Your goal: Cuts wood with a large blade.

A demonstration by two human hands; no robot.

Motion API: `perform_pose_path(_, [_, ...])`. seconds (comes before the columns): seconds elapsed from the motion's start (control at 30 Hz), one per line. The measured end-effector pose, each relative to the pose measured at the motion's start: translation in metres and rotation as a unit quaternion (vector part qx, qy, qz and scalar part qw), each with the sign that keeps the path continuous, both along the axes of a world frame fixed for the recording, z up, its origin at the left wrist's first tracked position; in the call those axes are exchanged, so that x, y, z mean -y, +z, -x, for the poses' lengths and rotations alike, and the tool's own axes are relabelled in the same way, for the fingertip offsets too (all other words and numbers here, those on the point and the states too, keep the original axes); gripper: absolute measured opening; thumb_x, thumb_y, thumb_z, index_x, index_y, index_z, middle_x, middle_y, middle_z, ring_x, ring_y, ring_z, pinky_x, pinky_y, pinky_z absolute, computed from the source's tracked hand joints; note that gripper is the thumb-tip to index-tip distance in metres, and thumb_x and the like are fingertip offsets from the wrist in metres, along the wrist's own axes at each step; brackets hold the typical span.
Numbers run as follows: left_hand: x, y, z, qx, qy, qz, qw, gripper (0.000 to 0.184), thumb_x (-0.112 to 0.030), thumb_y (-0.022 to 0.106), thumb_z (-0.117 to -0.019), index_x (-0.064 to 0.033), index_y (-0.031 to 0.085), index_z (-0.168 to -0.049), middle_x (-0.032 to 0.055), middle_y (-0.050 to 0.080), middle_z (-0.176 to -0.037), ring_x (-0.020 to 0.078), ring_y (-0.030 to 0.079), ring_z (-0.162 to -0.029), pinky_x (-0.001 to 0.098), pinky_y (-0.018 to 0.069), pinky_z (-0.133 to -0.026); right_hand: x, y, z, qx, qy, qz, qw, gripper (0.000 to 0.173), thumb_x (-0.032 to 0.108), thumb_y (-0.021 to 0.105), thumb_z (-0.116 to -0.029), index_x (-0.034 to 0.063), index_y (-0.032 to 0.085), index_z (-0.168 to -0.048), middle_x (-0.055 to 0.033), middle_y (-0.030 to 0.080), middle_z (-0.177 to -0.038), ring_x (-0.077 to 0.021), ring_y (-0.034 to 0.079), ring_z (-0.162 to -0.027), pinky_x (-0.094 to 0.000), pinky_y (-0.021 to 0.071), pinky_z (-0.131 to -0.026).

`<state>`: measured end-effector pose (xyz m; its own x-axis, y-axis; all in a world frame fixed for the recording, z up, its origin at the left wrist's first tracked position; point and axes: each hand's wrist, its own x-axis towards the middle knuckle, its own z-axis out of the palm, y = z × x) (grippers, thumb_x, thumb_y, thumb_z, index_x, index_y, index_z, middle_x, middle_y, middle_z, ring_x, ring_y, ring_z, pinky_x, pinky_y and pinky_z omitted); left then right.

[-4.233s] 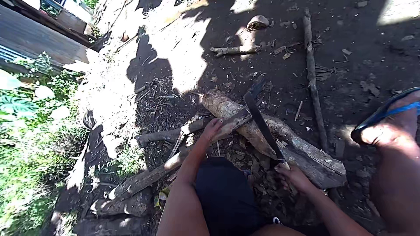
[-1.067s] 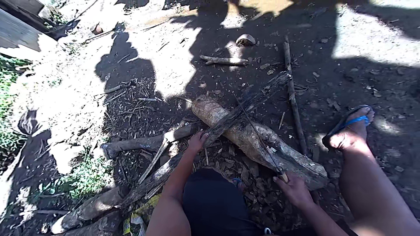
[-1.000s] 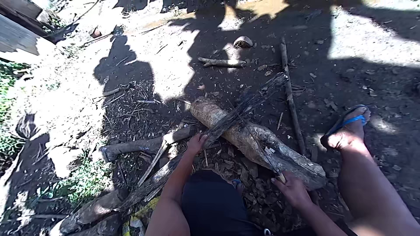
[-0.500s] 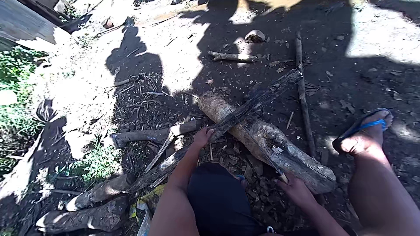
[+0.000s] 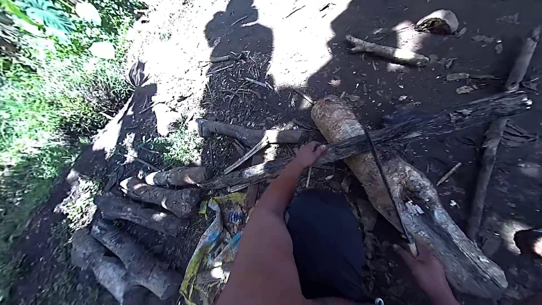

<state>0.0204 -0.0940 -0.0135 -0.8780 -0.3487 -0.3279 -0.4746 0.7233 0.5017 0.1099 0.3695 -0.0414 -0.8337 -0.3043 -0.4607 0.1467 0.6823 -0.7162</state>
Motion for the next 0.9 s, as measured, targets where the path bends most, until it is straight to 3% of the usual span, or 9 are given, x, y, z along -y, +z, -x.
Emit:
perform_pose_path(0.17, [-0.023, -0.012, -0.012, -0.065, -0.028, 0.114, 0.991, 0.073, -0.063, 0.061, -0.0942, -0.0255, 0.045, -0.155, 0.0068, 0.045, -0.159, 0.0312, 0.04, -0.147, 0.0703, 0.0319, -0.113, 0.003, -0.006, -0.001, 0.02, 0.0, 0.009, 1.0, 0.04, 0.031, 0.073, -0.0924, -0.0021, 0.067, -0.113, -0.0183, 0.067, -0.085, -0.0302, 0.065, -0.075, -0.0589, 0.0518, -0.071])
perform_pose_path(0.27, [-0.04, -0.014, -0.008, -0.06, -0.068, 0.141, 0.986, 0.09, -0.068, 0.066, -0.0887, -0.0264, 0.033, -0.161, 0.0088, 0.034, -0.165, 0.0323, 0.032, -0.152, 0.0699, 0.0297, -0.116, 0.002, -0.013, -0.001, 0.041, -0.01, 0.021, 0.999, 0.039, 0.031, 0.072, -0.092, -0.0008, 0.066, -0.113, -0.0153, 0.067, -0.082, -0.0262, 0.064, -0.065, -0.055, 0.0545, -0.064])
perform_pose_path(0.6, [-0.04, -0.017, -0.006, -0.064, -0.067, 0.129, 0.987, 0.085, -0.064, 0.067, -0.0904, -0.0299, 0.033, -0.161, 0.0068, 0.038, -0.163, 0.0298, 0.034, -0.151, 0.0663, 0.0275, -0.118, 0.004, -0.013, -0.005, 0.042, -0.02, 0.014, 0.999, 0.035, 0.035, 0.069, -0.0925, 0.0021, 0.066, -0.105, -0.0089, 0.062, -0.069, -0.0208, 0.057, -0.052, -0.0474, 0.0513, -0.052])
perform_pose_path(0.7, [-0.038, -0.019, -0.005, -0.062, -0.078, 0.128, 0.987, 0.09, -0.062, 0.072, -0.0867, -0.0302, 0.032, -0.161, 0.0062, 0.038, -0.163, 0.0298, 0.035, -0.15, 0.0662, 0.0289, -0.117, 0.005, -0.01, -0.006, 0.038, -0.023, 0.017, 0.999, 0.032, 0.034, 0.07, -0.0914, 0.0032, 0.067, -0.102, -0.0071, 0.06, -0.067, -0.0193, 0.056, -0.052, -0.0457, 0.0502, -0.051])
perform_pose_path(0.9, [-0.035, -0.013, -0.005, -0.063, -0.091, 0.13, 0.985, 0.099, -0.044, 0.087, -0.0792, -0.0301, 0.032, -0.16, 0.0071, 0.042, -0.16, 0.0317, 0.041, -0.146, 0.0668, 0.0353, -0.113, 0.009, -0.009, -0.006, 0.024, -0.024, 0.008, 0.999, 0.032, 0.035, 0.072, -0.0907, 0.0055, 0.068, -0.104, -0.01, 0.062, -0.069, -0.0238, 0.058, -0.053, -0.0505, 0.0507, -0.052])
